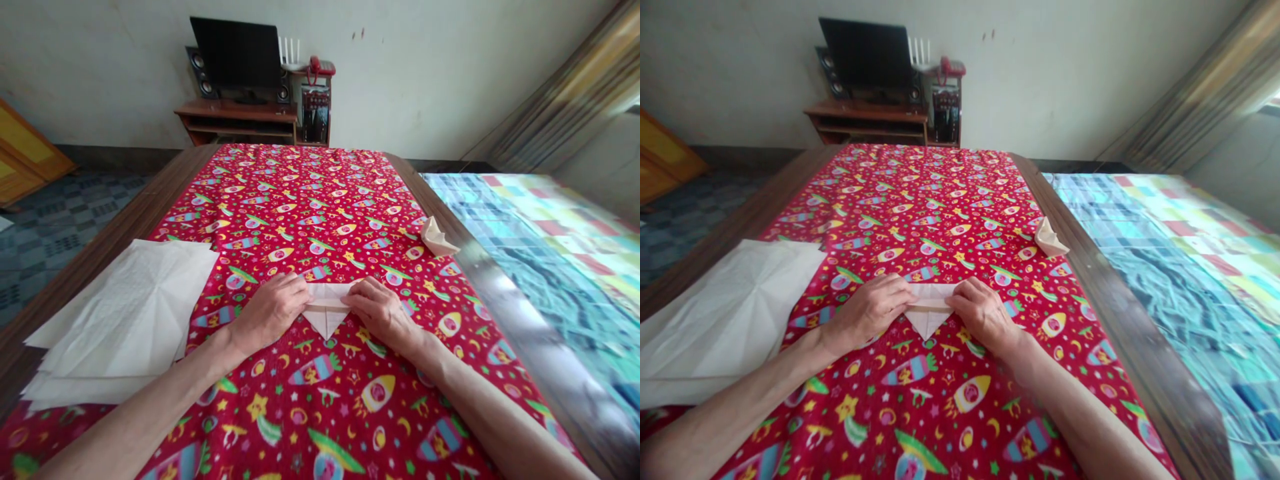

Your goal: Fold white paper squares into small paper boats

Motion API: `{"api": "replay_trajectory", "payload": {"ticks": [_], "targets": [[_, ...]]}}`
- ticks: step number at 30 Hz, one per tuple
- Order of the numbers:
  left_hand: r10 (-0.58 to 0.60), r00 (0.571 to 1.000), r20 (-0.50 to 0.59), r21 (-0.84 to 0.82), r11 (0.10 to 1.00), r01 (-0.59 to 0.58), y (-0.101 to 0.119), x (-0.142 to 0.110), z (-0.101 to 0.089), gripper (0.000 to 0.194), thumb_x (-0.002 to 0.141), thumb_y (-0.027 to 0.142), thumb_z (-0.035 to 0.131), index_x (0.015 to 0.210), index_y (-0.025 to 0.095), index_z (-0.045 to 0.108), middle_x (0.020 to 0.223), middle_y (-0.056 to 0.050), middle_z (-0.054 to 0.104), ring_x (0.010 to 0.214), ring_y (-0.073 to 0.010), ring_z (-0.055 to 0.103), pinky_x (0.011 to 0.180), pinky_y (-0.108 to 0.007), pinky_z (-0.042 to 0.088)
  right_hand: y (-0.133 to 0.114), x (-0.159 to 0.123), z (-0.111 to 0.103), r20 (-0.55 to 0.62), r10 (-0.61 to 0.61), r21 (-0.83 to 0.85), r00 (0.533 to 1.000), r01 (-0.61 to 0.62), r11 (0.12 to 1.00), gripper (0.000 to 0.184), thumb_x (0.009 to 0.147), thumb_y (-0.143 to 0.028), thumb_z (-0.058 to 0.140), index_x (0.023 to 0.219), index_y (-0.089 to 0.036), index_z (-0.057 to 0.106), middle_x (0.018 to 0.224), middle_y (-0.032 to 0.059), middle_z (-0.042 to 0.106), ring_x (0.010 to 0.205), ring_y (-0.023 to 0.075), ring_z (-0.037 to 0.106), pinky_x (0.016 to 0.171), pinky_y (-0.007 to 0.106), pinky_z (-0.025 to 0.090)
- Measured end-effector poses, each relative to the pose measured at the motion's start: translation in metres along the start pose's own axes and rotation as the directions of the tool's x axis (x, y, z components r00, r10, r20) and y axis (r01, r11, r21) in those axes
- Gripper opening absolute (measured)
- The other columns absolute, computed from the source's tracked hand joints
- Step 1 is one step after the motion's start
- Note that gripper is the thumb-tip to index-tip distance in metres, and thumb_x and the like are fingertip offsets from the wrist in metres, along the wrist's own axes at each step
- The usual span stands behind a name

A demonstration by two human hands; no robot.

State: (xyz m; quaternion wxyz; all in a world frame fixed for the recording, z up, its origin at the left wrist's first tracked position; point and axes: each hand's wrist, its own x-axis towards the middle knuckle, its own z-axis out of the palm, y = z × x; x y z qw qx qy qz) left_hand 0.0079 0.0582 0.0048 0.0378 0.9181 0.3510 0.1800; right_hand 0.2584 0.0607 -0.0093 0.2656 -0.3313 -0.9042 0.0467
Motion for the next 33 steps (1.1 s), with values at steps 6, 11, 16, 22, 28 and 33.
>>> {"api": "replay_trajectory", "payload": {"ticks": [6, 11, 16, 22, 28, 33], "targets": [[0.001, 0.999, 0.038, 0.074, 0.997, -0.004, 0.004, -0.014, -0.005, 0.02, 0.095, 0.017, 0.045, 0.105, 0.018, 0.062, 0.105, -0.005, 0.06, 0.098, -0.0184, 0.055, 0.086, -0.033, 0.046, -0.009, -0.001, -0.012, 0.102, -0.141, -0.204, 0.985, 0.159, 0.966, 0.025, 0.096, -0.017, 0.039, 0.102, -0.013, 0.062, 0.096, 0.0106, 0.063, 0.089, 0.0203, 0.054, 0.073, 0.033, 0.049], [-0.01, 0.999, 0.054, 0.16, 0.987, 0.001, 0.011, -0.025, -0.003, 0.027, 0.095, 0.02, 0.044, 0.119, 0.017, 0.056, 0.119, -0.008, 0.058, 0.111, -0.0224, 0.053, 0.097, -0.04, 0.043, -0.014, -0.006, -0.012, 0.149, -0.129, -0.278, 0.98, 0.167, 0.946, 0.027, 0.095, -0.013, 0.038, 0.11, -0.009, 0.061, 0.102, 0.014, 0.063, 0.094, 0.0235, 0.056, 0.078, 0.038, 0.051], [-0.019, 0.997, 0.076, 0.136, 0.991, 0.008, 0.029, -0.028, 0.005, 0.041, 0.096, 0.028, 0.04, 0.135, 0.015, 0.044, 0.145, -0.009, 0.042, 0.136, -0.0221, 0.033, 0.114, -0.042, 0.026, -0.018, -0.014, -0.008, 0.191, -0.11, -0.301, 0.975, 0.165, 0.939, 0.034, 0.094, -0.01, 0.036, 0.122, -0.006, 0.055, 0.124, 0.0176, 0.058, 0.117, 0.0279, 0.051, 0.094, 0.048, 0.046], [0.013, 0.992, 0.126, 0.042, 0.999, -0.018, 0.046, -0.015, 0.014, 0.048, 0.098, 0.035, 0.036, 0.142, 0.016, 0.034, 0.151, -0.008, 0.032, 0.141, -0.021, 0.023, 0.116, -0.04, 0.022, -0.032, -0.025, -0.006, 0.254, 0.005, -0.249, 0.967, 0.06, 0.967, 0.053, 0.097, -0.032, 0.038, 0.145, -0.01, 0.029, 0.146, 0.0128, 0.038, 0.138, 0.0267, 0.029, 0.111, 0.056, 0.028], [0.024, 0.99, 0.14, 0.055, 0.998, -0.032, 0.043, -0.018, 0.014, 0.048, 0.097, 0.032, 0.037, 0.142, 0.014, 0.035, 0.152, -0.007, 0.03, 0.142, -0.0193, 0.022, 0.117, -0.038, 0.021, -0.032, -0.03, -0.008, 0.29, 0.032, -0.174, 0.957, 0.02, 0.984, 0.061, 0.097, -0.042, 0.038, 0.148, -0.012, 0.023, 0.149, 0.0126, 0.031, 0.139, 0.0263, 0.026, 0.112, 0.057, 0.025], [-0.014, 0.991, 0.132, 0.134, 0.991, -0.003, 0.033, -0.035, 0.01, 0.047, 0.097, 0.029, 0.038, 0.141, 0.014, 0.036, 0.151, -0.006, 0.032, 0.14, -0.0193, 0.026, 0.115, -0.038, 0.024, -0.025, -0.036, -0.011, 0.268, 0.034, -0.175, 0.963, 0.014, 0.984, 0.057, 0.098, -0.039, 0.038, 0.147, -0.013, 0.025, 0.148, 0.0122, 0.033, 0.138, 0.0258, 0.028, 0.112, 0.056, 0.024]]}}
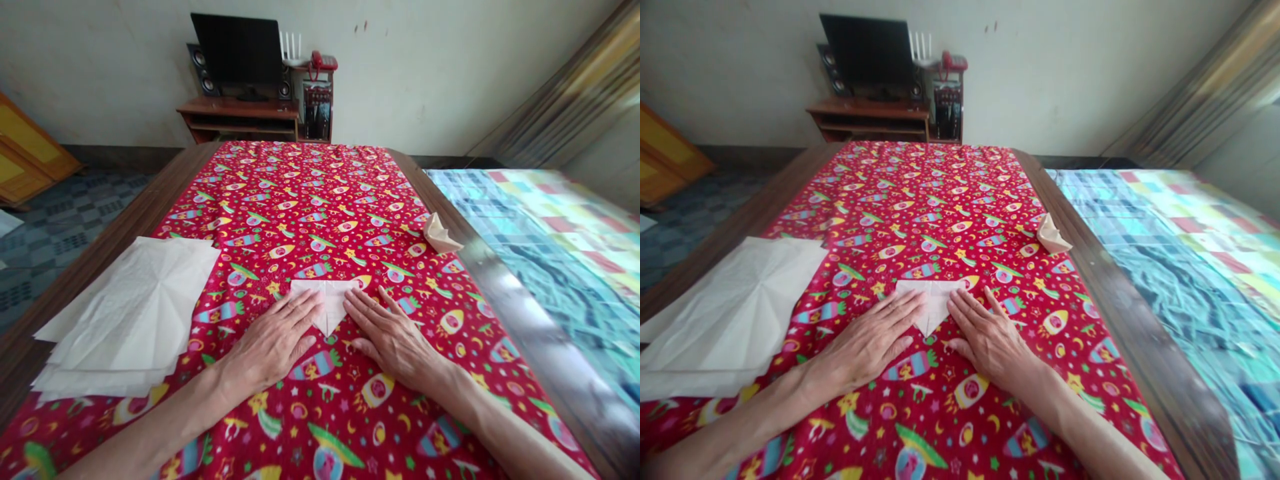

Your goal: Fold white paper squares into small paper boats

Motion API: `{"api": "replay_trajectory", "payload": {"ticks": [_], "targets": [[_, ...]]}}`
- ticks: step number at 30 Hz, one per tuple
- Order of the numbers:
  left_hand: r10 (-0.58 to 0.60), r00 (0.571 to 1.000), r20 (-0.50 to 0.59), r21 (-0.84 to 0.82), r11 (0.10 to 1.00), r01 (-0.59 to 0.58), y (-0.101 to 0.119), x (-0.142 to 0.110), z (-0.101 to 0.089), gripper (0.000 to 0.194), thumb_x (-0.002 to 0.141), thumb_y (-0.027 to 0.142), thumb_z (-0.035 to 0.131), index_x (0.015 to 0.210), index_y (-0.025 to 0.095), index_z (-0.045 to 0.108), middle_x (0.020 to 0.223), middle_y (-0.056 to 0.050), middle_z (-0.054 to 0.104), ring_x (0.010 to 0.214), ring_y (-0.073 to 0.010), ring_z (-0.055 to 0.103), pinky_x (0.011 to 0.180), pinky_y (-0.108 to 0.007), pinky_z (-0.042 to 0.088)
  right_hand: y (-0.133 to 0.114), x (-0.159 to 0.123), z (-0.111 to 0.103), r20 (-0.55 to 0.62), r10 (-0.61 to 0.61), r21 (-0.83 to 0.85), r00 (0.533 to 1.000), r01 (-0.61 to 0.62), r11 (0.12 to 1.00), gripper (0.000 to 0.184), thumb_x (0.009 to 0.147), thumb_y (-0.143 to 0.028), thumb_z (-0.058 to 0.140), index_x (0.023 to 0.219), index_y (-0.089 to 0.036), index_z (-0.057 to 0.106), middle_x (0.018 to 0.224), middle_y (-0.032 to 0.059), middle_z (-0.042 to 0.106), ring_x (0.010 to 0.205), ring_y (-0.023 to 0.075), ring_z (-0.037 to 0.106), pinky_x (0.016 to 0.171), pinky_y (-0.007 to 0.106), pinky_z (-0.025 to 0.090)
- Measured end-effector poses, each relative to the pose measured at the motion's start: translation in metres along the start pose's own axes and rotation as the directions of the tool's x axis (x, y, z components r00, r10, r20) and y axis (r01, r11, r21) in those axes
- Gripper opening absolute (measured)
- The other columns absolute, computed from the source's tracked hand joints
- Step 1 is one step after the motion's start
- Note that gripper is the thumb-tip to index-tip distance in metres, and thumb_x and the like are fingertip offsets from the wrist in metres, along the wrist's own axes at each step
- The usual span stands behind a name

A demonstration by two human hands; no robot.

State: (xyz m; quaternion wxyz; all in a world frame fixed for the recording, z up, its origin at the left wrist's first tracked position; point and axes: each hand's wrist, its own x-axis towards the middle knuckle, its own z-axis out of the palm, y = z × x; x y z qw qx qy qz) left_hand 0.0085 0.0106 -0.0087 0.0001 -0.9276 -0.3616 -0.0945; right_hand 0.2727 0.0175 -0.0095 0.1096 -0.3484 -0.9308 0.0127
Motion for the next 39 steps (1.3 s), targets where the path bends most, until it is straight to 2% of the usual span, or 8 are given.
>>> {"api": "replay_trajectory", "payload": {"ticks": [6, 10, 15, 18, 19, 24, 30, 39], "targets": [[-0.052, 0.999, -0.003, 0.052, 0.997, 0.052, -0.01, -0.02, -0.006, 0.048, 0.096, 0.025, 0.036, 0.143, 0.018, 0.033, 0.151, -0.004, 0.032, 0.139, -0.0191, 0.03, 0.114, -0.04, 0.025, 0.004, -0.007, -0.001, -0.006, 0.026, 0.009, 1.0, -0.026, 1.0, 0.052, 0.099, -0.032, 0.037, 0.146, -0.015, 0.027, 0.147, 0.0103, 0.035, 0.138, 0.0249, 0.029, 0.112, 0.054, 0.024], [-0.058, 0.998, -0.026, 0.029, 0.998, 0.059, -0.016, -0.028, -0.007, 0.045, 0.096, 0.024, 0.039, 0.141, 0.019, 0.037, 0.148, -0.005, 0.037, 0.136, -0.02, 0.035, 0.112, -0.042, 0.028, 0.005, -0.008, -0.001, -0.048, 0.083, 0.035, 0.995, -0.081, 0.996, 0.042, 0.099, -0.029, 0.037, 0.138, -0.015, 0.042, 0.141, 0.0086, 0.046, 0.134, 0.0244, 0.037, 0.11, 0.052, 0.028], [-0.127, 0.963, -0.238, -0.119, 0.988, 0.1, -0.027, -0.003, -0.01, 0.022, 0.095, 0.021, 0.045, 0.104, 0.017, 0.064, 0.108, -0.006, 0.067, 0.104, -0.0182, 0.059, 0.096, -0.034, 0.044, 0.005, 0.017, -0.002, -0.191, 0.206, 0.11, 0.96, -0.188, 0.976, 0.022, 0.096, -0.028, 0.045, 0.095, -0.019, 0.065, 0.11, 0.0067, 0.069, 0.107, 0.0213, 0.061, 0.095, 0.04, 0.042], [-0.165, 0.972, -0.166, -0.192, 0.972, 0.133, -0.037, 0.024, -0.009, 0.014, 0.09, 0.024, 0.056, 0.08, 0.017, 0.062, 0.086, -0.003, 0.064, 0.088, -0.0187, 0.059, 0.083, -0.033, 0.048, 0.01, 0.036, -0.004, -0.168, 0.266, 0.061, 0.949, -0.259, 0.964, 0.02, 0.089, -0.034, 0.058, 0.077, -0.019, 0.06, 0.088, 0.0058, 0.067, 0.087, 0.0228, 0.061, 0.079, 0.038, 0.045], [-0.186, 0.973, -0.136, -0.202, 0.967, 0.156, -0.04, 0.032, -0.008, 0.01, 0.086, 0.027, 0.062, 0.084, 0.017, 0.061, 0.089, -0.003, 0.062, 0.09, -0.0196, 0.058, 0.082, -0.033, 0.048, 0.012, 0.04, -0.004, -0.159, 0.28, 0.076, 0.947, -0.271, 0.959, 0.019, 0.087, -0.036, 0.061, 0.077, -0.02, 0.059, 0.085, 0.0053, 0.065, 0.085, 0.0223, 0.059, 0.077, 0.036, 0.045], [-0.187, 0.979, -0.075, -0.199, 0.965, 0.17, -0.053, 0.048, -0.002, 0.047, 0.075, 0.035, 0.074, 0.114, 0.019, 0.052, 0.107, -0.007, 0.056, 0.103, -0.0234, 0.053, 0.089, -0.037, 0.046, 0.022, 0.042, -0.002, -0.169, 0.294, 0.199, 0.941, -0.26, 0.945, 0.03, 0.083, -0.037, 0.065, 0.106, -0.022, 0.055, 0.099, 0.007, 0.058, 0.092, 0.0229, 0.054, 0.079, 0.037, 0.046], [-0.245, 0.963, 0.111, -0.234, 0.935, 0.265, -0.052, 0.055, -0.011, 0.04, 0.073, 0.036, 0.074, 0.103, 0.02, 0.054, 0.093, -0.003, 0.064, 0.088, -0.0219, 0.061, 0.075, -0.03, 0.046, 0.025, 0.039, -0.002, -0.156, 0.247, 0.24, 0.956, -0.206, 0.949, 0.04, 0.085, -0.034, 0.062, 0.121, -0.022, 0.051, 0.108, 0.0096, 0.055, 0.098, 0.0246, 0.053, 0.084, 0.042, 0.047], [-0.3, 0.923, 0.241, -0.356, 0.858, 0.372, -0.051, 0.059, -0.014, 0.02, 0.066, 0.026, 0.073, 0.065, 0.017, 0.055, 0.065, 0.004, 0.056, 0.062, -0.0131, 0.053, 0.054, -0.022, 0.033, 0.033, 0.046, -0.001, -0.126, 0.224, 0.31, 0.966, -0.176, 0.934, 0.048, 0.077, -0.028, 0.07, 0.121, -0.019, 0.053, 0.102, 0.0081, 0.058, 0.089, 0.0218, 0.056, 0.077, 0.036, 0.048]]}}
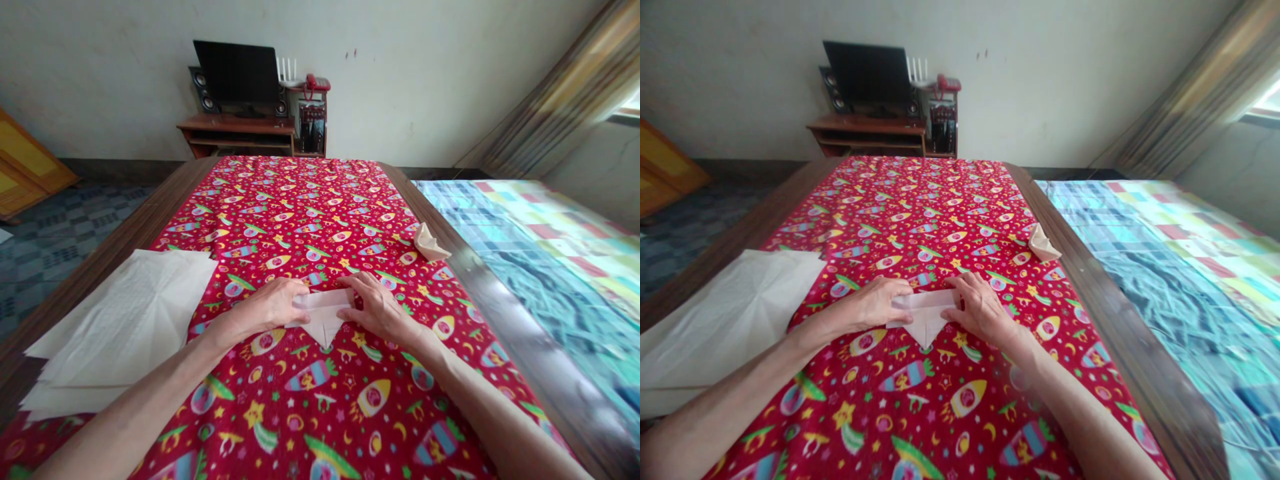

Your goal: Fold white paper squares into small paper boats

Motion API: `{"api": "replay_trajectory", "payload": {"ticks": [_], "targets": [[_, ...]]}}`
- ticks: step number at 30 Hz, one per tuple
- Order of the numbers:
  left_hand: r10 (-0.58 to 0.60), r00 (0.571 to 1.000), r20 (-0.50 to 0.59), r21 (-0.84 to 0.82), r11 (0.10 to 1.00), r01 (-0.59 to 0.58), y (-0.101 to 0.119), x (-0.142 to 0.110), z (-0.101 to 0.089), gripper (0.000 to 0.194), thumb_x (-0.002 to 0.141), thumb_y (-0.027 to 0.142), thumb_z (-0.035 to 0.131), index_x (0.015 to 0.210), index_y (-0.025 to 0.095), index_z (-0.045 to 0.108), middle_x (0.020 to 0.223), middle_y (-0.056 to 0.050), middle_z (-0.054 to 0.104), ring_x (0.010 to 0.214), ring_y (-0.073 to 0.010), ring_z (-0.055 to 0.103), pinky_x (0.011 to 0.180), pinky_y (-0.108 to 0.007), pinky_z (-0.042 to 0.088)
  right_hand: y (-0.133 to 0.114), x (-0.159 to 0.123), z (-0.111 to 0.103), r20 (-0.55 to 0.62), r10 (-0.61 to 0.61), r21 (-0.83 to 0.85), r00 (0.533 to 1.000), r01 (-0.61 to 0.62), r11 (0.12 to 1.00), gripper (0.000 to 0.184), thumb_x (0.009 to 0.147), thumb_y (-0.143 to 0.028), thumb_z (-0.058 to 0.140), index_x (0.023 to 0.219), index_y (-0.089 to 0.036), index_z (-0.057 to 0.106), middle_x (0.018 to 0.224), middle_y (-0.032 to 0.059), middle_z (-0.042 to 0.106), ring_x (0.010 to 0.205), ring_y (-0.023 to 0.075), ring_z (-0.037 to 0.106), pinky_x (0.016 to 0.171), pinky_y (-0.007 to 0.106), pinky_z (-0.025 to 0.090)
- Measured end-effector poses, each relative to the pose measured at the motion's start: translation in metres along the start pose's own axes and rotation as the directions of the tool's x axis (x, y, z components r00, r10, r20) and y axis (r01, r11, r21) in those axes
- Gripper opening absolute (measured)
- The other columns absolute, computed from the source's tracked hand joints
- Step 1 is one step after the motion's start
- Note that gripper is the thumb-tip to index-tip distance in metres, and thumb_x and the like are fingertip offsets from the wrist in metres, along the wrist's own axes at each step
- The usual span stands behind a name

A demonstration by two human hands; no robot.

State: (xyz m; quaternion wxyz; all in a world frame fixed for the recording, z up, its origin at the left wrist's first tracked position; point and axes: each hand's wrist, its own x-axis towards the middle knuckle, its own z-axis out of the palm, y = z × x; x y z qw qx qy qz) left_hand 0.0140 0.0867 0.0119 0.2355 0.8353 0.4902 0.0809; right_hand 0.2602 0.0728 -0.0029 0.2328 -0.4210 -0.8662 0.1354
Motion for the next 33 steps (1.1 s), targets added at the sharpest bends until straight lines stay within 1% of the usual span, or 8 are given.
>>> {"api": "replay_trajectory", "payload": {"ticks": [3, 6, 10, 13, 17, 23, 29, 33], "targets": [[-0.043, 0.999, -0.002, -0.036, 0.998, 0.043, 0.003, -0.004, 0.001, 0.018, 0.071, 0.027, 0.068, 0.064, 0.017, 0.055, 0.055, 0.006, 0.051, 0.051, -0.0099, 0.048, 0.047, -0.02, 0.028, -0.003, 0.004, -0.002, 0.021, 0.029, 0.098, 0.999, -0.031, 0.995, 0.039, 0.078, -0.021, 0.068, 0.115, -0.019, 0.056, 0.095, 0.0048, 0.062, 0.08, 0.0172, 0.058, 0.069, 0.03, 0.048], [0.036, 0.98, -0.193, -0.033, 0.999, -0.043, 0.01, -0.009, -0.001, 0.014, 0.074, 0.02, 0.066, 0.066, 0.017, 0.055, 0.061, 0.005, 0.055, 0.057, -0.0104, 0.052, 0.051, -0.02, 0.033, -0.009, 0.006, -0.008, -0.061, 0.014, 0.188, 0.998, -0.002, 0.982, 0.008, 0.084, -0.02, 0.061, 0.092, -0.019, 0.062, 0.079, 0.0, 0.061, 0.069, 0.0129, 0.056, 0.063, 0.025, 0.045], [0.265, 0.819, -0.509, 0.184, 0.963, -0.197, 0.022, -0.019, -0.009, 0.012, 0.081, 0.01, 0.055, 0.073, 0.019, 0.055, 0.075, 0.0, 0.061, 0.077, -0.0164, 0.057, 0.072, -0.027, 0.042, -0.021, 0.005, -0.02, -0.243, -0.126, 0.014, 0.962, 0.134, 0.991, 0.011, 0.091, -0.022, 0.051, 0.085, -0.02, 0.06, 0.081, 0.003, 0.061, 0.076, 0.0157, 0.054, 0.069, 0.029, 0.044], [0.379, 0.753, -0.539, 0.368, 0.909, -0.194, 0.028, -0.027, -0.013, 0.018, 0.081, 0.003, 0.047, 0.079, 0.019, 0.055, 0.083, -0.003, 0.061, 0.085, -0.02, 0.055, 0.08, -0.033, 0.042, -0.027, 0.002, -0.023, -0.255, -0.256, -0.215, 0.932, 0.203, 0.955, 0.017, 0.094, -0.02, 0.044, 0.089, -0.021, 0.06, 0.088, 0.0054, 0.062, 0.08, 0.018, 0.051, 0.071, 0.032, 0.042], [0.398, 0.814, -0.424, 0.482, 0.86, -0.17, 0.026, -0.034, -0.003, 0.018, 0.087, 0.007, 0.042, 0.084, 0.019, 0.056, 0.085, -0.004, 0.06, 0.085, -0.0218, 0.054, 0.078, -0.036, 0.041, -0.027, -0.004, -0.012, -0.111, -0.349, -0.365, 0.93, 0.289, 0.885, 0.02, 0.096, -0.019, 0.04, 0.091, -0.02, 0.06, 0.091, 0.0069, 0.061, 0.081, 0.0197, 0.05, 0.069, 0.034, 0.04], [0.351, 0.893, -0.282, 0.471, 0.861, -0.19, 0.017, -0.043, 0.016, 0.017, 0.091, 0.01, 0.042, 0.09, 0.018, 0.058, 0.091, -0.006, 0.062, 0.086, -0.0217, 0.055, 0.078, -0.037, 0.043, -0.021, -0.011, 0.005, 0.056, -0.336, -0.313, 0.94, 0.336, 0.888, 0.024, 0.097, -0.019, 0.037, 0.09, -0.018, 0.06, 0.091, 0.0082, 0.06, 0.088, 0.0199, 0.051, 0.075, 0.034, 0.043], [0.341, 0.881, -0.329, 0.381, 0.901, -0.206, 0.007, -0.055, 0.023, 0.019, 0.091, 0.012, 0.045, 0.098, 0.019, 0.061, 0.103, -0.005, 0.064, 0.095, -0.0211, 0.057, 0.082, -0.037, 0.045, -0.016, -0.016, 0.003, 0.027, -0.287, -0.206, 0.958, 0.286, 0.936, 0.026, 0.096, -0.017, 0.038, 0.095, -0.018, 0.064, 0.092, 0.0077, 0.063, 0.089, 0.0189, 0.054, 0.075, 0.032, 0.047], [0.278, 0.858, -0.433, 0.166, 0.96, -0.228, -0.006, -0.054, 0.028, 0.014, 0.092, 0.019, 0.051, 0.087, 0.02, 0.064, 0.095, -0.003, 0.066, 0.09, -0.0176, 0.06, 0.082, -0.033, 0.048, -0.01, -0.018, 0.001, -0.034, -0.188, -0.031, 0.982, 0.187, 0.982, 0.021, 0.095, -0.025, 0.046, 0.093, -0.021, 0.067, 0.092, 0.0061, 0.064, 0.086, 0.0165, 0.059, 0.072, 0.028, 0.05]]}}
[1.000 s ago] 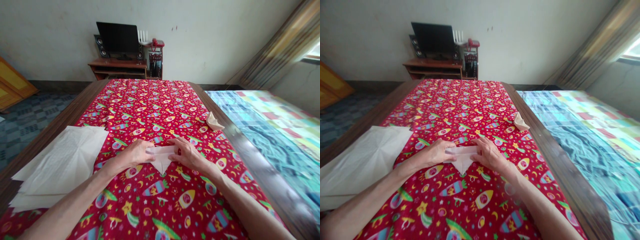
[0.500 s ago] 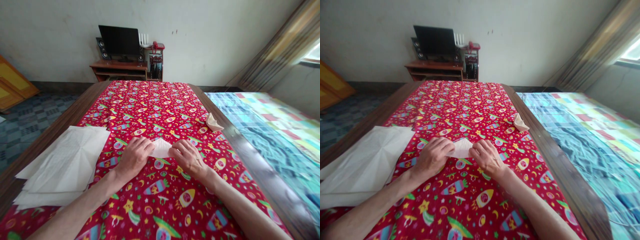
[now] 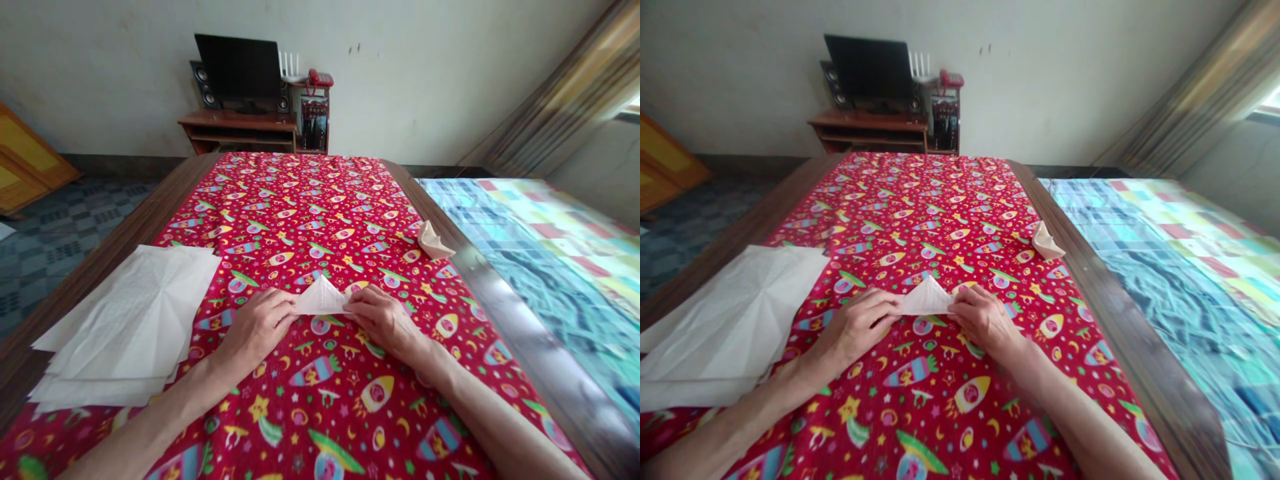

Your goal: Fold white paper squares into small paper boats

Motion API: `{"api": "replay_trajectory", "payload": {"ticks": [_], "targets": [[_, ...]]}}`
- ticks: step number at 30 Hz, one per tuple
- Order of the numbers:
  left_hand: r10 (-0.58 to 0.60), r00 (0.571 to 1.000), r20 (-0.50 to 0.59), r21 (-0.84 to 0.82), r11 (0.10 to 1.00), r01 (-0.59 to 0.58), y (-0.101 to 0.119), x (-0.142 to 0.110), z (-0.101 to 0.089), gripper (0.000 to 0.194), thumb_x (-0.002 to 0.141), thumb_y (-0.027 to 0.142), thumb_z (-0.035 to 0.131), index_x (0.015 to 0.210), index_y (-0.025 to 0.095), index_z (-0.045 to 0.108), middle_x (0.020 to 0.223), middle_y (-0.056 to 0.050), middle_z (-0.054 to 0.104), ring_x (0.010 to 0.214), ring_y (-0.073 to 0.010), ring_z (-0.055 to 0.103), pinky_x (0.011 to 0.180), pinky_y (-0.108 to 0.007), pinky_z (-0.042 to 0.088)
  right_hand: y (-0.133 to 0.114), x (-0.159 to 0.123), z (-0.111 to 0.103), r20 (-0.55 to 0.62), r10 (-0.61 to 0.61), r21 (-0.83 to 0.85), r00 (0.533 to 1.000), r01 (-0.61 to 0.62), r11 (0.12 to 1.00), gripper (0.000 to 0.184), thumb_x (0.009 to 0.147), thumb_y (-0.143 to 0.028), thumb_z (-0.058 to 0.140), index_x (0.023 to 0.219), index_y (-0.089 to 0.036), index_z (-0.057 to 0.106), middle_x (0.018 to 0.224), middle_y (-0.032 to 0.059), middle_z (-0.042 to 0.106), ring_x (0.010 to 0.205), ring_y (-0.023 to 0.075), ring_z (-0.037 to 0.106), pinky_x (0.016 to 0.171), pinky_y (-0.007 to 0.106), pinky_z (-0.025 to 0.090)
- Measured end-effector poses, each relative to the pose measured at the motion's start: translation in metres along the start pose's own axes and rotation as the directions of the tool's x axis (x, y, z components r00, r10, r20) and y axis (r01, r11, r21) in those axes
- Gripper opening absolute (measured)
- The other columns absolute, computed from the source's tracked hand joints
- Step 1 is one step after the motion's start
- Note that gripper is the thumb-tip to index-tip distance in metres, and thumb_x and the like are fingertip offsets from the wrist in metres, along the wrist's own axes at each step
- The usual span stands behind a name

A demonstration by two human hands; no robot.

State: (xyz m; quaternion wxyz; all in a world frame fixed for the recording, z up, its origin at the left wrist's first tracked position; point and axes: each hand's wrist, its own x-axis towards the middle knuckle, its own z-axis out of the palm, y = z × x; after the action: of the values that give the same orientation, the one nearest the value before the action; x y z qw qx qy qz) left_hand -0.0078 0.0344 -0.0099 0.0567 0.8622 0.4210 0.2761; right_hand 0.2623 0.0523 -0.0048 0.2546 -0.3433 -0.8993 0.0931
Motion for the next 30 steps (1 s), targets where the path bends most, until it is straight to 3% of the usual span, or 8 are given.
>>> {"api": "replay_trajectory", "payload": {"ticks": [4, 8, 22, 27, 30], "targets": [[-0.124, 0.991, -0.051, -0.195, 0.974, 0.112, -0.009, 0.003, 0.004, 0.021, 0.09, 0.027, 0.056, 0.072, 0.019, 0.066, 0.085, -0.002, 0.064, 0.079, -0.0143, 0.061, 0.075, -0.028, 0.05, 0.002, 0.0, -0.001, 0.018, 0.169, 0.158, 0.986, -0.169, 0.973, 0.023, 0.093, -0.034, 0.051, 0.084, -0.022, 0.069, 0.09, 0.0034, 0.065, 0.082, 0.0143, 0.062, 0.072, 0.025, 0.051], [-0.173, 0.983, -0.055, -0.221, 0.963, 0.157, -0.015, 0.007, 0.004, 0.031, 0.09, 0.035, 0.054, 0.067, 0.019, 0.066, 0.082, -0.003, 0.063, 0.075, -0.0141, 0.061, 0.07, -0.027, 0.05, 0.003, 0.0, 0.001, 0.005, 0.315, 0.175, 0.949, -0.311, 0.934, 0.027, 0.09, -0.04, 0.054, 0.074, -0.021, 0.066, 0.083, 0.0018, 0.064, 0.072, 0.0137, 0.061, 0.063, 0.024, 0.048], [-0.237, 0.971, 0.0, -0.034, 0.971, 0.237, -0.016, 0.017, 0.003, 0.028, 0.089, 0.031, 0.053, 0.065, 0.017, 0.055, 0.077, -0.002, 0.053, 0.07, -0.0141, 0.053, 0.066, -0.026, 0.043, -0.003, 0.004, -0.004, -0.046, 0.377, -0.161, 0.925, -0.379, 0.911, 0.029, 0.093, -0.037, 0.048, 0.072, -0.021, 0.06, 0.074, 0.0043, 0.059, 0.068, 0.0161, 0.056, 0.062, 0.027, 0.039], [-0.257, 0.966, 0.004, -0.07, 0.964, 0.256, -0.014, 0.017, 0.003, 0.024, 0.087, 0.028, 0.055, 0.065, 0.017, 0.054, 0.078, -0.002, 0.052, 0.069, -0.0139, 0.052, 0.066, -0.027, 0.042, -0.005, 0.006, -0.005, -0.052, 0.5, -0.018, 0.864, -0.502, 0.865, 0.041, 0.098, -0.04, 0.033, 0.069, -0.021, 0.054, 0.069, 0.0024, 0.058, 0.064, 0.0142, 0.053, 0.059, 0.026, 0.037], [-0.263, 0.965, 0.003, -0.084, 0.961, 0.262, -0.014, 0.017, 0.003, 0.022, 0.086, 0.026, 0.056, 0.065, 0.017, 0.054, 0.078, -0.002, 0.053, 0.07, -0.0143, 0.053, 0.066, -0.027, 0.042, -0.004, 0.007, 0.0, -0.049, 0.549, 0.147, 0.834, -0.538, 0.83, 0.036, 0.095, -0.047, 0.041, 0.076, -0.021, 0.058, 0.069, 0.0009, 0.06, 0.06, 0.0131, 0.052, 0.055, 0.024, 0.036]]}}
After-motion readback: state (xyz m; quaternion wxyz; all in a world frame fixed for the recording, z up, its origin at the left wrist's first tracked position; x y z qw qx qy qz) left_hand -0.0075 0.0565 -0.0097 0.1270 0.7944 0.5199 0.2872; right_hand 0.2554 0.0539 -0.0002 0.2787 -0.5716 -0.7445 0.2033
